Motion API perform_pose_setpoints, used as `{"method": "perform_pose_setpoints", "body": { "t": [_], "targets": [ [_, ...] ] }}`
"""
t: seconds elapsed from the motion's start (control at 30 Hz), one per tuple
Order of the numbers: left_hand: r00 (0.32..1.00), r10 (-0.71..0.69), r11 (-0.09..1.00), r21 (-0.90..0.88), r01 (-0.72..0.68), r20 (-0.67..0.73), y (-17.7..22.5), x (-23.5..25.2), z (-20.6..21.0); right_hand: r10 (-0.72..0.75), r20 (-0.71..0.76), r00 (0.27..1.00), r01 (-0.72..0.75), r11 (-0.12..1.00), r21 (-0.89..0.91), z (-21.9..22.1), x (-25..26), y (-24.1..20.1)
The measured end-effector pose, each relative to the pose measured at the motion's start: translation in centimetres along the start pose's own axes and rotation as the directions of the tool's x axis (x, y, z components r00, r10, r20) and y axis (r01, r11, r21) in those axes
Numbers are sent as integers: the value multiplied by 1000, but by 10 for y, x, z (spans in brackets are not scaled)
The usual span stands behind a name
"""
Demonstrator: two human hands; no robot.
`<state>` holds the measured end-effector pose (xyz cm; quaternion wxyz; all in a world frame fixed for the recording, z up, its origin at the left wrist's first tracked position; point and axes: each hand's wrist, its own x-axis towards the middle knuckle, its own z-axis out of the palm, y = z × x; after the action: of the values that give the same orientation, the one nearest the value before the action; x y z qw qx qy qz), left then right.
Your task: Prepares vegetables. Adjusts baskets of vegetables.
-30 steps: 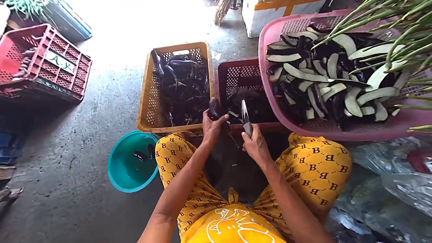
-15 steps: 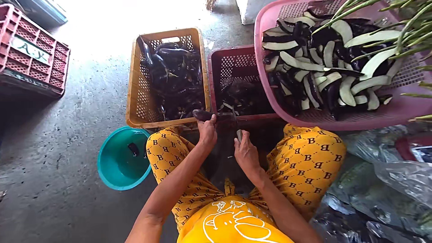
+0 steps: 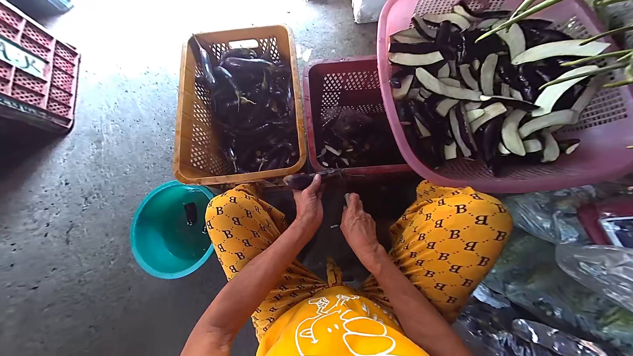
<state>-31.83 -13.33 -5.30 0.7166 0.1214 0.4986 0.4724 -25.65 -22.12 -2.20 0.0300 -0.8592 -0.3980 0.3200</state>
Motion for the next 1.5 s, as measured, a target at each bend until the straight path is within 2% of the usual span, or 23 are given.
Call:
{"method": "perform_pose_setpoints", "body": {
  "t": [0.13,0.27,0.6,0.67,0.77,0.93,1.03,1.1,1.2,1.3,1.4,1.5],
  "targets": [
    [1000,-1,1000,-11,1,-28,-1,0,2,57,107,993,-51,997,-55,-15,1,-9],
    [999,-11,1000,-22,11,-34,-2,3,3,92,149,985,-77,992,-100,-26,6,-19],
    [995,76,997,-8,-76,-64,2,16,9,-31,149,988,39,998,-52,-41,58,-34],
    [992,120,991,-48,-122,-31,16,23,12,-51,172,984,61,997,-56,-45,59,-31],
    [991,66,983,-178,-45,114,44,16,20,-65,193,979,72,997,-27,-50,60,-26],
    [942,-80,957,-241,164,326,62,0,26,-84,-34,996,89,978,188,-57,36,-22],
    [909,-123,933,-265,243,399,61,5,27,-156,-171,973,201,936,291,-51,16,-12],
    [888,-147,928,-251,276,435,59,9,29,-217,-314,924,322,886,335,-38,1,-6],
    [902,-172,949,-177,259,397,54,12,34,-312,-580,752,525,816,243,-11,-15,-5],
    [923,-164,971,-106,212,348,47,16,36,-364,-689,627,600,790,129,9,-18,-7],
    [926,-142,980,-84,182,348,42,16,37,-384,-718,581,623,778,88,20,-17,-9],
    [927,-130,986,-49,157,351,41,14,38,-391,-706,590,616,784,80,24,-15,-9]
  ]
}}
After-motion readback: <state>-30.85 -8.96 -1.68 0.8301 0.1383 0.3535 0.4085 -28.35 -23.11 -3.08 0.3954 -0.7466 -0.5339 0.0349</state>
